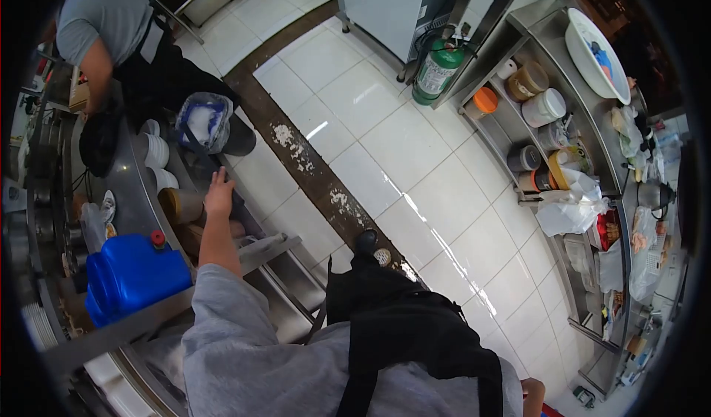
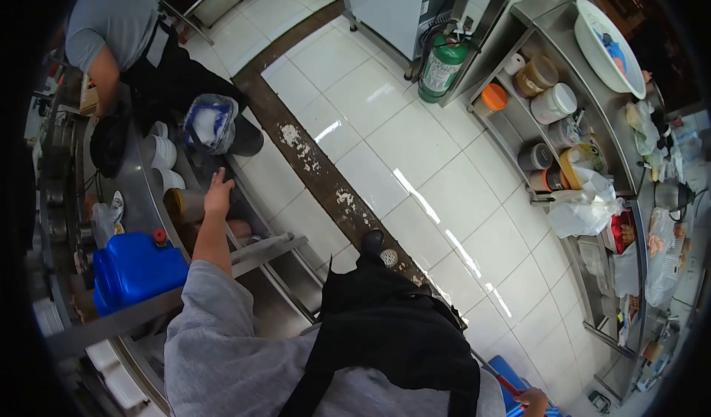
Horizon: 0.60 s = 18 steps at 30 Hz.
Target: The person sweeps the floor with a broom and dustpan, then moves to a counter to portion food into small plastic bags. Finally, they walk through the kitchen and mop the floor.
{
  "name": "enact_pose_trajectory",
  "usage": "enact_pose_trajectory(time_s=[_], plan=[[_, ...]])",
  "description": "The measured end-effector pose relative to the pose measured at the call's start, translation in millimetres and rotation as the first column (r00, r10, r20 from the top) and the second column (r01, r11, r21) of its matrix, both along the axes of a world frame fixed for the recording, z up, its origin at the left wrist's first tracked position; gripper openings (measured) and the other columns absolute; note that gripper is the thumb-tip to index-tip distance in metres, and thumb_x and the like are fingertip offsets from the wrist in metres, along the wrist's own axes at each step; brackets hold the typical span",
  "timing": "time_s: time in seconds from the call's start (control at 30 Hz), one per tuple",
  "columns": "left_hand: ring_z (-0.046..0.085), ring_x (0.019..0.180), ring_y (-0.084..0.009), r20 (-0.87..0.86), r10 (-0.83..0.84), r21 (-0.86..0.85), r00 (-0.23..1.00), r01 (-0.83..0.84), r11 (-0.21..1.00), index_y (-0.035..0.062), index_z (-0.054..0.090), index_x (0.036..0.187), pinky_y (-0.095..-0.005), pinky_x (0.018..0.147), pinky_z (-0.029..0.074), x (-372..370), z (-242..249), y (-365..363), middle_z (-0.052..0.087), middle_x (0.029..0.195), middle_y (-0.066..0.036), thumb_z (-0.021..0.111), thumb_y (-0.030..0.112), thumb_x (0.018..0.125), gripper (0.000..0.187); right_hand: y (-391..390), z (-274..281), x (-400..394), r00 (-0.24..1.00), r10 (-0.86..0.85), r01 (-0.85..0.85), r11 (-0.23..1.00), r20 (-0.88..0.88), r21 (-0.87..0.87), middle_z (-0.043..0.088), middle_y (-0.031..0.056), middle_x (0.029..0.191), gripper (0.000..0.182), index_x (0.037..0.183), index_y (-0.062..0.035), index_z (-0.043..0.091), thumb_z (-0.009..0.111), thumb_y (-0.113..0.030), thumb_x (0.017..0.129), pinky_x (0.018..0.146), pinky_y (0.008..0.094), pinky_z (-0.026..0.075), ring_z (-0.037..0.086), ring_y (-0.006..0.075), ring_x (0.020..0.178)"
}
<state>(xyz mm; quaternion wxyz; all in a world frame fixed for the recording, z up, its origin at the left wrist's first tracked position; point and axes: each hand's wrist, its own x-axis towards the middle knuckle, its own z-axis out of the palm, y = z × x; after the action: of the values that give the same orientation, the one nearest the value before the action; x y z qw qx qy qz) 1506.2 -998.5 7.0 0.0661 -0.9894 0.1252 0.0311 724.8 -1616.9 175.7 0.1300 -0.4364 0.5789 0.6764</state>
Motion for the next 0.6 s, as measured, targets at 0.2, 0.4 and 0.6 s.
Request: enact_pose_trajectory(time_s=[0.2,0.4,0.6], plan=[[0.037,0.134,-0.0278,-0.115,-0.203,0.109,0.972,0.215,0.97,0.0125,0.066,0.101,-0.0451,0.111,0.033,-4.6,-5.8,14.6,0.055,0.117,-0.008,0.052,0.009,0.085,0.021,4.2,32.3,117.0,0.956,-0.294,0.292,0.94,-0.013,0.178,0.062,0.0016,0.071,0.039,0.123,-0.0202,0.062,0.069,-0.029,0.085,0.056,0.0324,0.049,0.059,0.0127,0.058],[0.037,0.133,-0.0296,-0.071,-0.234,0.109,0.97,0.24,0.965,0.0138,0.066,0.1,-0.046,0.112,0.031,-22.6,4.1,15.2,0.055,0.115,-0.007,0.054,0.01,0.082,0.022,-0.7,0.7,94.8,0.999,-0.036,0.033,0.985,0.017,0.172,0.061,0.0029,0.071,0.035,0.12,-0.0182,0.063,0.066,-0.031,0.087,0.059,0.0345,0.049,0.058,0.0128,0.058],[0.037,0.134,-0.0305,-0.153,-0.267,0.061,0.951,0.279,0.958,0.0162,0.066,0.1,-0.0456,0.113,0.03,-16.5,7.9,18.0,0.056,0.114,-0.008,0.053,0.009,0.082,0.023,4.4,37.9,112.2,0.981,0.048,-0.066,0.994,0.188,0.087,0.062,0.0106,0.078,0.026,0.102,-0.0105,0.064,0.066,-0.023,0.079,0.065,0.0388,0.048,0.059,0.0211,0.069]])
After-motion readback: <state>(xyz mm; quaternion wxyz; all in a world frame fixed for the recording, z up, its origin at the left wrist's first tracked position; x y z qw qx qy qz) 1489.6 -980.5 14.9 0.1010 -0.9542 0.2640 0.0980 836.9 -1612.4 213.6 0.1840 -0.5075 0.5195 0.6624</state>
